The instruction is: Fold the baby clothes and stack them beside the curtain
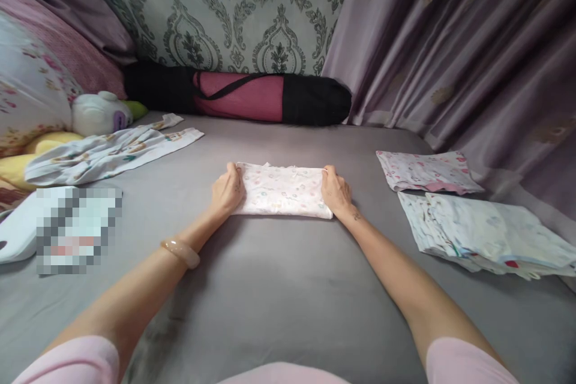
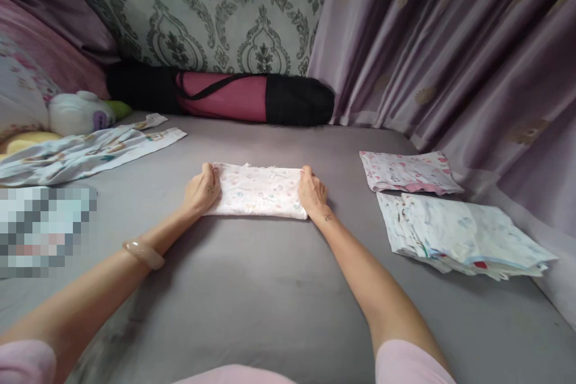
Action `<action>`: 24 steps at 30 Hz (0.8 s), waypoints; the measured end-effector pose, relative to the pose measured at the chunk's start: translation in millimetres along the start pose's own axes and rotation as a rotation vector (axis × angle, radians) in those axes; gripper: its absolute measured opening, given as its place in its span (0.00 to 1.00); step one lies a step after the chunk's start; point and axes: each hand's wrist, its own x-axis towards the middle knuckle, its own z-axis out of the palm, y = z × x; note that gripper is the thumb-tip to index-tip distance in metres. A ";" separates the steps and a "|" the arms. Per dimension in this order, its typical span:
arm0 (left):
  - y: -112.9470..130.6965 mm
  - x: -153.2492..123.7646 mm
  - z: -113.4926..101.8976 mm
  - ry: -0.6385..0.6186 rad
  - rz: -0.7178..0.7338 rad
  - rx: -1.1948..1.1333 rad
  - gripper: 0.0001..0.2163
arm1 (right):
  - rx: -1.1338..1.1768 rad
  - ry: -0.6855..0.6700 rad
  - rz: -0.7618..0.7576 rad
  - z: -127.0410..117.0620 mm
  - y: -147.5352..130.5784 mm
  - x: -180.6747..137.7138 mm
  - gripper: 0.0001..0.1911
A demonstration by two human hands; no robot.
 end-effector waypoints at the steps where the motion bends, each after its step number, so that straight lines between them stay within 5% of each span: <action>1: 0.2 0.9 0.4 -0.006 -0.006 0.007 0.20 | -0.007 -0.009 0.008 -0.9 -0.7 0.2 0.20; 16: 16.3 2.2 -9.5 -0.076 -0.133 0.080 0.17 | 0.005 -0.083 0.188 -6.8 -8.0 12.5 0.19; 24: 0.0 2.7 -20.0 -0.051 -0.149 -0.039 0.15 | 0.121 -0.177 0.155 -16.9 5.3 14.1 0.19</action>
